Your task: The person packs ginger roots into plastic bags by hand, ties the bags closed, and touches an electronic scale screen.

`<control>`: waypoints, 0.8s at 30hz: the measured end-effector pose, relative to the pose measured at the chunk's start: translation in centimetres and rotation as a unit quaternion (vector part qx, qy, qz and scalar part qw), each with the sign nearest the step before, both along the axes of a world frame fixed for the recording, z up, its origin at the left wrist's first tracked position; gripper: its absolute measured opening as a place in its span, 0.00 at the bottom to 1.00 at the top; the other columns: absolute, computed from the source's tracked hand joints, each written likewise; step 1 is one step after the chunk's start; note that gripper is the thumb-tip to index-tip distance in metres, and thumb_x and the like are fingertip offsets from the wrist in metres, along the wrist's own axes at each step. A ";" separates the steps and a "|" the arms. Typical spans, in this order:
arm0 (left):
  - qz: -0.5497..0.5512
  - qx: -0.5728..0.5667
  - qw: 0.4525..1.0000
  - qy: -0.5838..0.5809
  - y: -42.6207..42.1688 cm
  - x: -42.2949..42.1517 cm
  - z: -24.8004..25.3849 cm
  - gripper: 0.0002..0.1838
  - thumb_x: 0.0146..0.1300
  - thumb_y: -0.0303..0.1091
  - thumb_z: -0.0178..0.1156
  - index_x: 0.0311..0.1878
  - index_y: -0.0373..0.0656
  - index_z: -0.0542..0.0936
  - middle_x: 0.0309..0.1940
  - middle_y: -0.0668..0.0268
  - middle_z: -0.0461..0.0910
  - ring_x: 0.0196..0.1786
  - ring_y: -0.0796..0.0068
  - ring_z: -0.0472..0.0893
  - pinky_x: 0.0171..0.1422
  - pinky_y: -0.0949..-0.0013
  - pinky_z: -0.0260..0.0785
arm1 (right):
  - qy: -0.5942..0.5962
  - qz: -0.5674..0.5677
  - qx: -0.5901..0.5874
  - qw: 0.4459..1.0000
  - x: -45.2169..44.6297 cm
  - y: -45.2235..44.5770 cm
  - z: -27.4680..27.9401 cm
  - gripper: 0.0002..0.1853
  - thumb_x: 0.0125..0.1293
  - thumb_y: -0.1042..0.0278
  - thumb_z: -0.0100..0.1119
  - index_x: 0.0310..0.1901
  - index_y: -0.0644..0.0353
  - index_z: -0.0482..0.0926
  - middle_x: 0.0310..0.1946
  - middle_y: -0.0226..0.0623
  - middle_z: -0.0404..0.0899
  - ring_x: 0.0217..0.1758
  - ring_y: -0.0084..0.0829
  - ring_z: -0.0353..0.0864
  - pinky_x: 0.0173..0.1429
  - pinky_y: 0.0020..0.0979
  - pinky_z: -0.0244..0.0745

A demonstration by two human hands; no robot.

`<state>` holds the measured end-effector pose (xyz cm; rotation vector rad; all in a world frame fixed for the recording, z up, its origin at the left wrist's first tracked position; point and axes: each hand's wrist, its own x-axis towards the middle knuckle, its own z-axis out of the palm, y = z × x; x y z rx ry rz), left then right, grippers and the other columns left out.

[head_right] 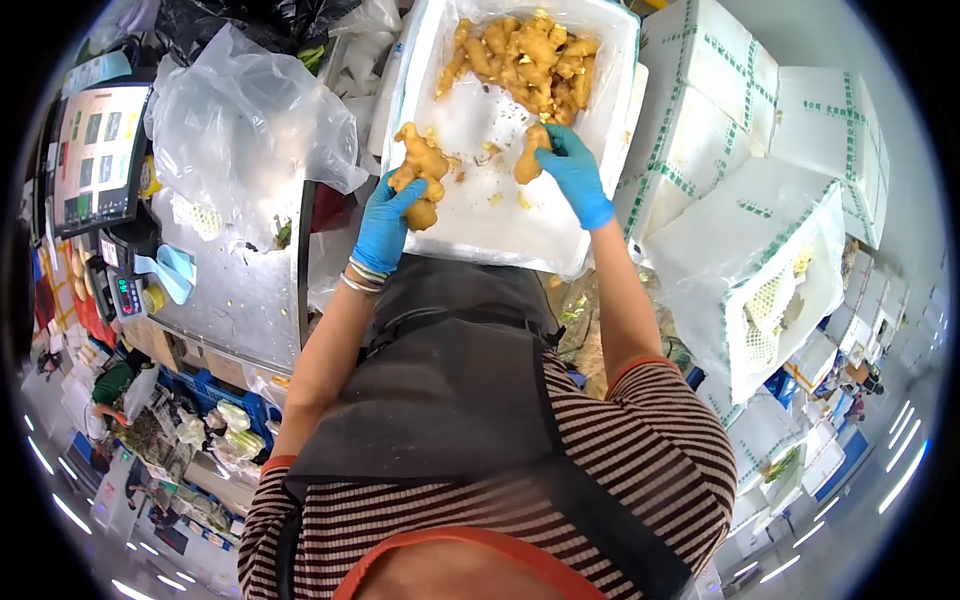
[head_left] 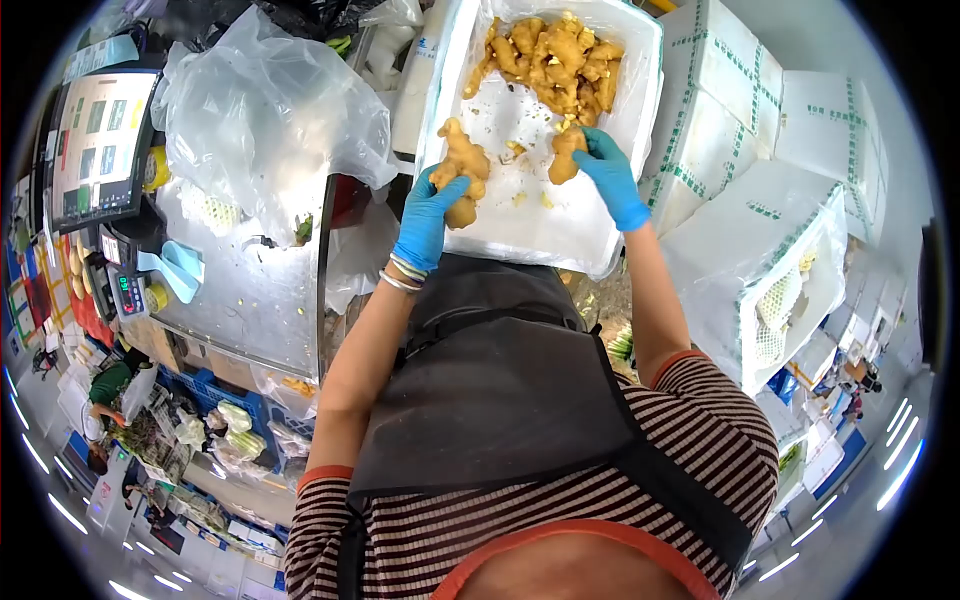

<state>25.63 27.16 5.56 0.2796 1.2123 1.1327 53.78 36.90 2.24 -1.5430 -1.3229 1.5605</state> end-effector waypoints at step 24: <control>0.295 -0.049 0.894 0.333 -30.5 -14.8 5.9 0.35 0.49 0.34 0.72 0.61 0.38 0.70 0.50 0.60 0.79 0.52 0.72 0.78 0.59 0.67 0.71 | -0.002 0.528 0.313 0.789 -47.5 -15.5 2.3 0.26 0.63 0.61 0.65 0.60 0.64 0.74 0.45 0.46 0.81 0.46 0.40 0.81 0.52 0.37 0.77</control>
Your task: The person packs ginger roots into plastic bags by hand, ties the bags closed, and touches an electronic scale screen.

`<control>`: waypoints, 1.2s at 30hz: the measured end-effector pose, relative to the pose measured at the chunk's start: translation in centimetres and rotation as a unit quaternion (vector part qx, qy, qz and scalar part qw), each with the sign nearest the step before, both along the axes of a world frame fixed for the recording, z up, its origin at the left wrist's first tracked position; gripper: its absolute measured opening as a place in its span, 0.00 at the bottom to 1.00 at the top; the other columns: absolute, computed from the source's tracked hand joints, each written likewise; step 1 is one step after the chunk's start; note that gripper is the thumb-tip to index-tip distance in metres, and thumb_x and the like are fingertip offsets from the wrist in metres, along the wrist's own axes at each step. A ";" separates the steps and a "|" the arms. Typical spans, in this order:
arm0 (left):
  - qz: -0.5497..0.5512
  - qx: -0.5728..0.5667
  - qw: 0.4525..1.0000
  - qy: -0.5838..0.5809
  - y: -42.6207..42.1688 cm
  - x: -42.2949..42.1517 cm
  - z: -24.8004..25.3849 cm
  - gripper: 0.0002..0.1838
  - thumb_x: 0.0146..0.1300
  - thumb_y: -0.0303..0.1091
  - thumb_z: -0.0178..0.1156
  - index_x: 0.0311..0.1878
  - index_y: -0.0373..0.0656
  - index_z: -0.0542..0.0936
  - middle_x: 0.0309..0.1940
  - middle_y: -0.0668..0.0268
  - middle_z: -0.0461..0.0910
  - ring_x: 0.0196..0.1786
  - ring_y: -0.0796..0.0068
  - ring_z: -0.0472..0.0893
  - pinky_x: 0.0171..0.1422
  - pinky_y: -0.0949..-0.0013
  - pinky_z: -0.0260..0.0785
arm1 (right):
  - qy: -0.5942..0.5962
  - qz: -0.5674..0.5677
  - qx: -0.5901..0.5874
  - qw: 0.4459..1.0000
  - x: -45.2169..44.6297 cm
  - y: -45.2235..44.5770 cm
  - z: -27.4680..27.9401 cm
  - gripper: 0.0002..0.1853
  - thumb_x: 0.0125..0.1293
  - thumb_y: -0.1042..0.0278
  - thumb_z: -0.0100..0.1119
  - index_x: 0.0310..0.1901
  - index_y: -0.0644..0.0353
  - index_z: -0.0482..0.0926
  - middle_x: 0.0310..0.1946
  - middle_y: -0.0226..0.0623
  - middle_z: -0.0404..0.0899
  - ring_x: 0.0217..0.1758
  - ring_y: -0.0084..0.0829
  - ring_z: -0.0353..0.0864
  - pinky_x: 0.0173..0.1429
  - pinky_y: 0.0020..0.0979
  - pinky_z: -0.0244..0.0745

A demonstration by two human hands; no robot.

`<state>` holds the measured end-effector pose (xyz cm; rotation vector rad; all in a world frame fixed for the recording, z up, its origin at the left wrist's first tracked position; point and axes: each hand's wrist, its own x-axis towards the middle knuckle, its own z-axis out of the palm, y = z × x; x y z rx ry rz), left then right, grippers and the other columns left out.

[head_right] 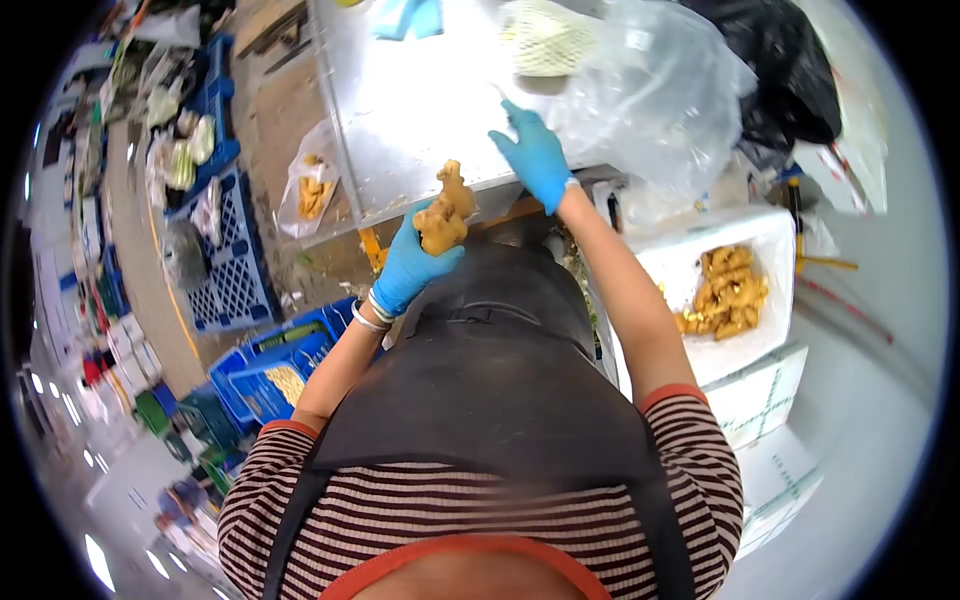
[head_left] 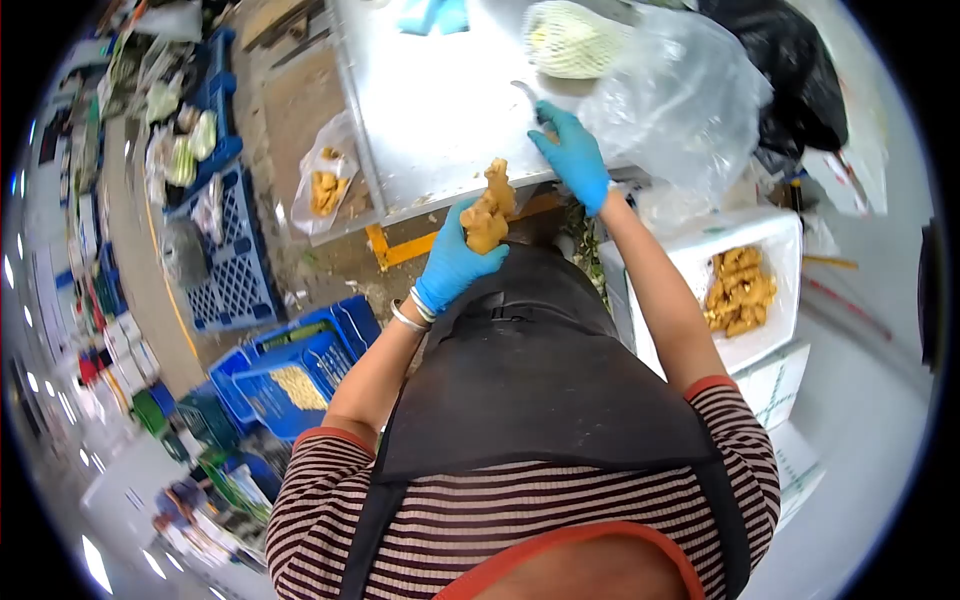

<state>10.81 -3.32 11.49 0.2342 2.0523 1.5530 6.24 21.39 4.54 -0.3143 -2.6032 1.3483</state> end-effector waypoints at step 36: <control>-0.427 -0.079 0.900 0.039 14.0 6.0 5.2 0.29 0.45 0.40 0.72 0.53 0.40 0.79 0.46 0.51 0.81 0.49 0.49 0.81 0.55 0.57 0.73 | -0.236 -0.250 0.143 0.928 38.4 7.9 5.4 0.11 0.66 0.73 0.50 0.48 0.53 0.76 0.42 0.39 0.80 0.41 0.42 0.83 0.43 0.39 0.78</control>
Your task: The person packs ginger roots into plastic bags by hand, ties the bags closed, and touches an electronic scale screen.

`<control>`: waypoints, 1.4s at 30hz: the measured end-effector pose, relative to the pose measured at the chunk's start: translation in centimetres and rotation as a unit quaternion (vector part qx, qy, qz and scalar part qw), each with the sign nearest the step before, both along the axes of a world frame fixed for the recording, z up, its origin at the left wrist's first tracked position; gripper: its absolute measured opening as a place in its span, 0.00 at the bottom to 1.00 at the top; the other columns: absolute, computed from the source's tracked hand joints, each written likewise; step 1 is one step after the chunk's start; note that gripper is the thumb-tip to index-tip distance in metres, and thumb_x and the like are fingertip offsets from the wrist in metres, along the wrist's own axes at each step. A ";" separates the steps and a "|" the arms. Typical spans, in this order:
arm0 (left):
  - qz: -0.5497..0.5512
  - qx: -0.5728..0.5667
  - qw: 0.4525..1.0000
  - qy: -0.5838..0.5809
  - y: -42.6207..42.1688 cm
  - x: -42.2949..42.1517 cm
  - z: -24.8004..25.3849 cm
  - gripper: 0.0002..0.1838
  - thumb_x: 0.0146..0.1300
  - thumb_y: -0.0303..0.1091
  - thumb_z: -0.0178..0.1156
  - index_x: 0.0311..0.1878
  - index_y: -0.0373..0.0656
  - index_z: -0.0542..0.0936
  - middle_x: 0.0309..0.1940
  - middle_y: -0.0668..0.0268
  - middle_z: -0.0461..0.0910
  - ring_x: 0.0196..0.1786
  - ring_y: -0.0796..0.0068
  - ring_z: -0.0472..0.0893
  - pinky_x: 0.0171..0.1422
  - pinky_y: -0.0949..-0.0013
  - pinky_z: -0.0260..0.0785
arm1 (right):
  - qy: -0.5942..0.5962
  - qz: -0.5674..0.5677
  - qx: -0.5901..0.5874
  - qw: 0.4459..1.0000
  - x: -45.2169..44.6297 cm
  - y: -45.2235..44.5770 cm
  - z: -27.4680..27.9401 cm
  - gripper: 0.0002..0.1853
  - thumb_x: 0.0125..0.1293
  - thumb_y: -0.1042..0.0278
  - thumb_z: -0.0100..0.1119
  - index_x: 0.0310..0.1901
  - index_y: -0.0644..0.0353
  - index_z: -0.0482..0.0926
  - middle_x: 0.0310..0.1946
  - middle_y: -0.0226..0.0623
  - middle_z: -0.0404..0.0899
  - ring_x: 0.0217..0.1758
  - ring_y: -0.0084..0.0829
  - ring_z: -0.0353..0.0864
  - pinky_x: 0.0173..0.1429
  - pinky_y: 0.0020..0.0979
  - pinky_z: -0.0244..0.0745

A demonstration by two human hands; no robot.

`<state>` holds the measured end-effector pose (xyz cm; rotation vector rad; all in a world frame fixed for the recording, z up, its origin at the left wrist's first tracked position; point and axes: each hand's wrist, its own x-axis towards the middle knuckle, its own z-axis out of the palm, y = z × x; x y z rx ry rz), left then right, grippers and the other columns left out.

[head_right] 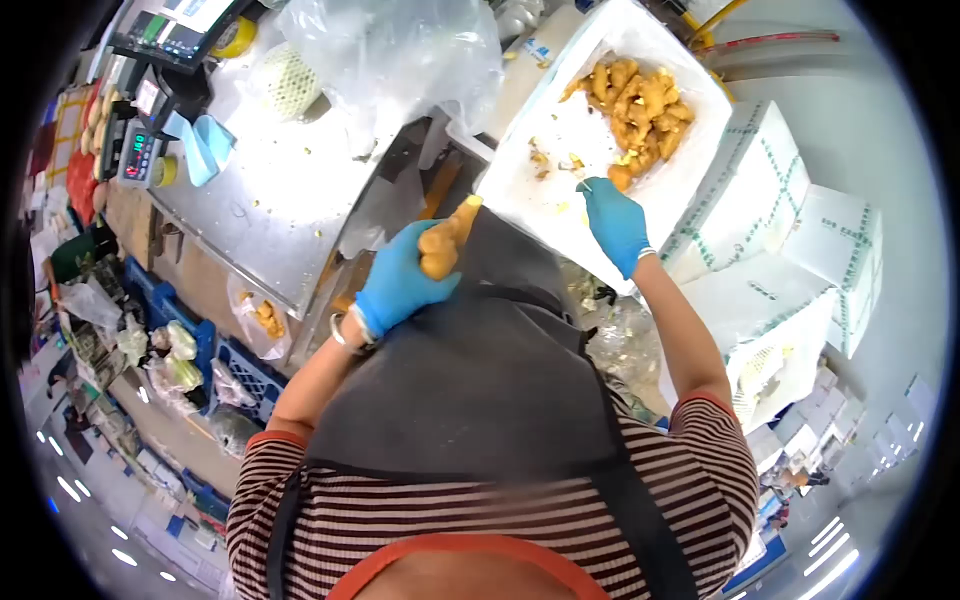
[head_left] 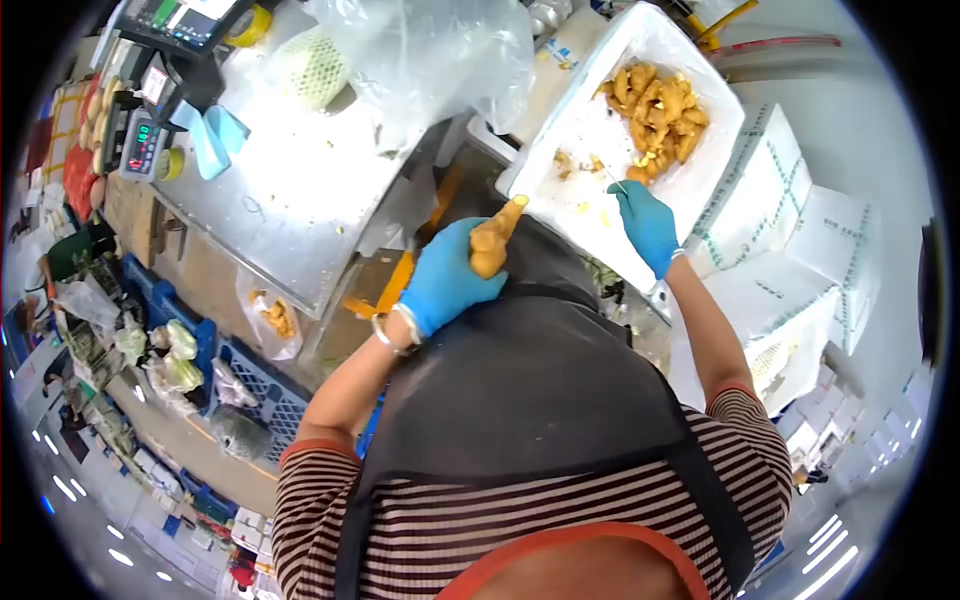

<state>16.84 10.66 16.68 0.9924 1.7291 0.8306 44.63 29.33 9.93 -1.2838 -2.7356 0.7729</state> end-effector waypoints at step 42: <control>0.817 0.315 0.451 -0.172 -37.7 -2.1 -11.7 0.32 0.62 0.34 0.66 0.67 0.41 0.65 0.58 0.61 0.74 0.56 0.73 0.77 0.60 0.67 0.74 | 0.034 0.496 -0.202 0.844 -56.8 -21.9 -9.4 0.31 0.64 0.76 0.51 0.71 0.61 0.64 0.61 0.47 0.75 0.55 0.34 0.76 0.59 0.34 0.72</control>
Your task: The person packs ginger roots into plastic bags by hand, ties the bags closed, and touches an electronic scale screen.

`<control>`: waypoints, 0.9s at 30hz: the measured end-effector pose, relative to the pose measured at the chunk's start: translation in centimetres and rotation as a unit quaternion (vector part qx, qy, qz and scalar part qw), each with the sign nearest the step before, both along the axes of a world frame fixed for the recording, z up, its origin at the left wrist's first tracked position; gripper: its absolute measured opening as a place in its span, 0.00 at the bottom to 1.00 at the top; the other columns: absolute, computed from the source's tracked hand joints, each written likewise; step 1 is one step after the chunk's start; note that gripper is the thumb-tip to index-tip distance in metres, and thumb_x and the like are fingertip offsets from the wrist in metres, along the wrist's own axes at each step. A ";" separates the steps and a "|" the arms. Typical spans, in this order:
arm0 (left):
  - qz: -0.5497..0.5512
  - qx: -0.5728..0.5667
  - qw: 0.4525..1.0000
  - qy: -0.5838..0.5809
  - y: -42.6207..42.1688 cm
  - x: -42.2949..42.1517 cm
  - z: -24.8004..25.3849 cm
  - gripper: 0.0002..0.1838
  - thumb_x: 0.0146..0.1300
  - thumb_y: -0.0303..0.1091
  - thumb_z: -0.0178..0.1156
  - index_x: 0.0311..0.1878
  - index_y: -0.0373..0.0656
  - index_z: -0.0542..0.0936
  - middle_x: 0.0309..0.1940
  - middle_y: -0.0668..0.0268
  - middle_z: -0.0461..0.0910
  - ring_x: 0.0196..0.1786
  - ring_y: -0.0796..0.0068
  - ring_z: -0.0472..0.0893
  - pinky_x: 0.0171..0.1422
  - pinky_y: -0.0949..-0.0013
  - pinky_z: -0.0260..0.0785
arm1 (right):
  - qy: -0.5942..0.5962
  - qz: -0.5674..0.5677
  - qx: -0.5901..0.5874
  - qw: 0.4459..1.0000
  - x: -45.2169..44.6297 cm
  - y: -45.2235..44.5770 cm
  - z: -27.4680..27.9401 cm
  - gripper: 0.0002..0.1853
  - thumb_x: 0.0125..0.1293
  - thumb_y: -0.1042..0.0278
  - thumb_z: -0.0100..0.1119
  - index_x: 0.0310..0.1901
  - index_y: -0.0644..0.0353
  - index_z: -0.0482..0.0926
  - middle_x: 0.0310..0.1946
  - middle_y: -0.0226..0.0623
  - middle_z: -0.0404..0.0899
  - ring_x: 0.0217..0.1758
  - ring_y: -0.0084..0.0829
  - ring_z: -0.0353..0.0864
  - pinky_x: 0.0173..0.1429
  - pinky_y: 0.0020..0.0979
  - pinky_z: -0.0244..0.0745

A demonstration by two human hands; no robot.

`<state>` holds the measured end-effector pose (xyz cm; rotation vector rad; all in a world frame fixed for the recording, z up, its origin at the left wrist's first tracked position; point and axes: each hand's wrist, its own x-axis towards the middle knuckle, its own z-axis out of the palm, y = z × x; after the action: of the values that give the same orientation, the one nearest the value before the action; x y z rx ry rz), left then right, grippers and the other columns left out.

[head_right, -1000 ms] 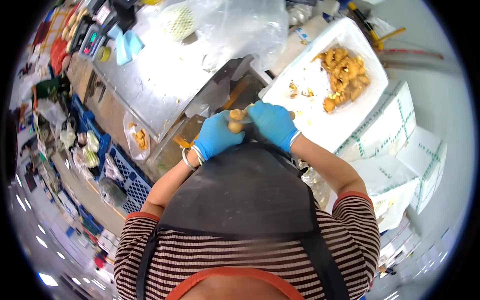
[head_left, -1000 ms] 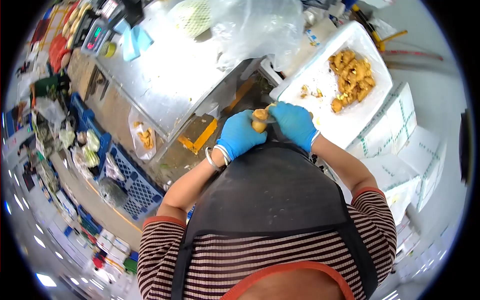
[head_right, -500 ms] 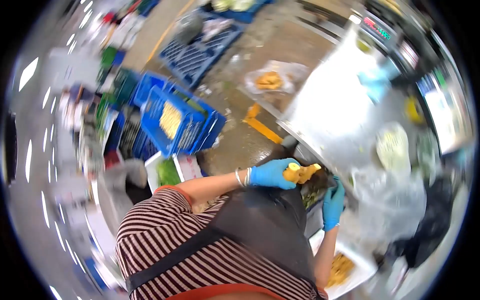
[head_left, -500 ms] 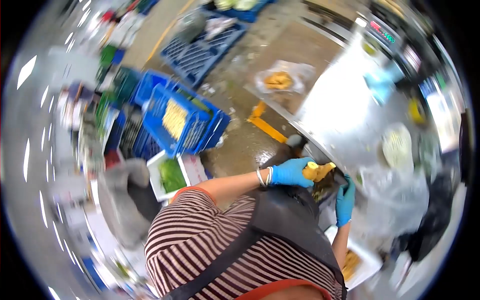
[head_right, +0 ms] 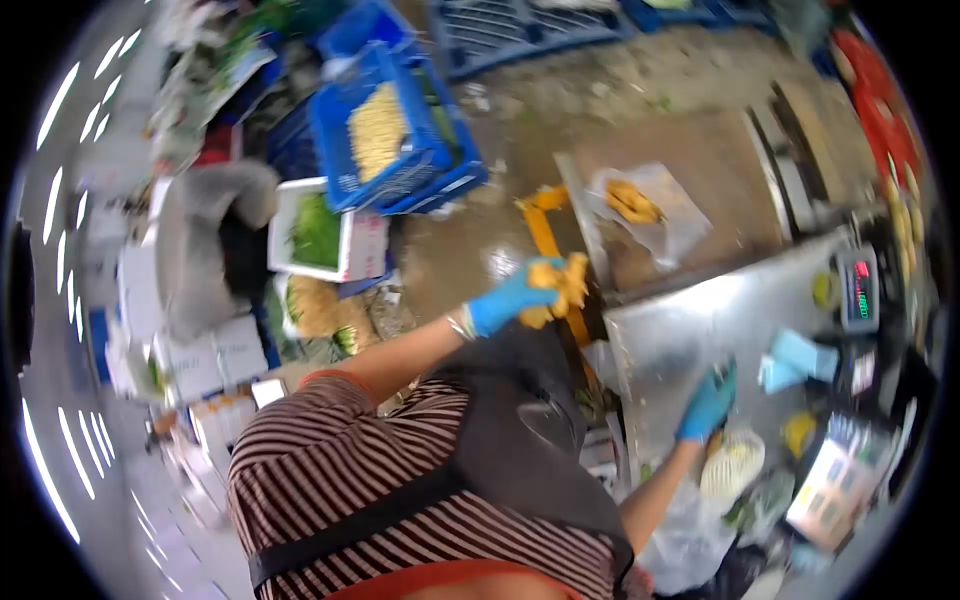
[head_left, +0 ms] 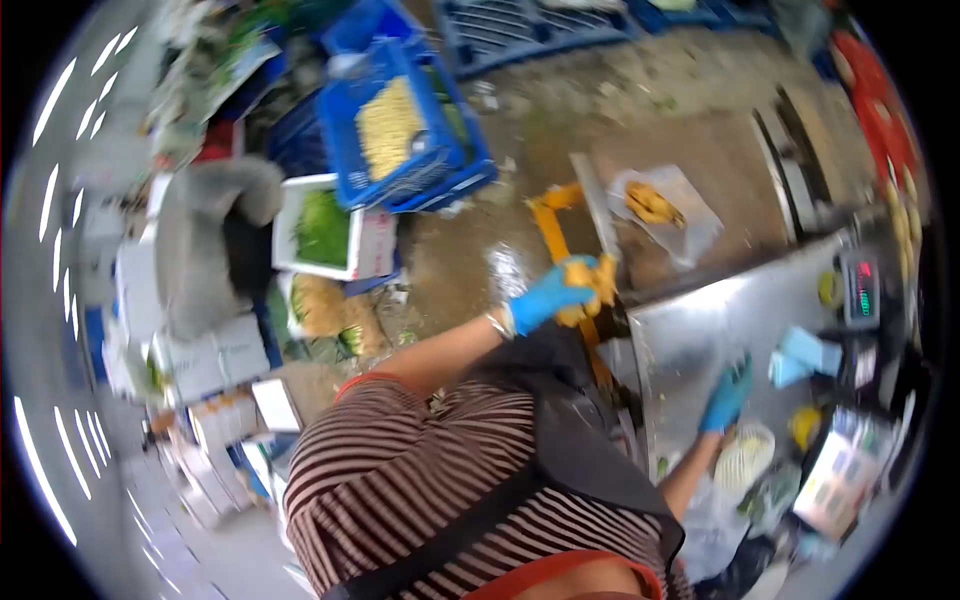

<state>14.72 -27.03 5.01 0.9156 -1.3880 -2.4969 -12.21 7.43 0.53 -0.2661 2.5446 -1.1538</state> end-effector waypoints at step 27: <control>-0.254 0.008 0.966 -0.043 -7.7 -31.2 -27.4 0.26 0.64 0.33 0.61 0.64 0.39 0.70 0.61 0.57 0.75 0.61 0.63 0.76 0.68 0.60 0.69 | -0.354 -0.208 -0.224 0.884 -11.2 -24.9 -5.3 0.11 0.66 0.64 0.62 0.43 0.63 0.78 0.29 0.33 0.80 0.26 0.24 0.78 0.27 0.26 0.74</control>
<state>-16.50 -34.69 -22.42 0.7512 -1.8290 -2.8555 -23.45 -17.46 -4.72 0.5408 1.7018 -1.6151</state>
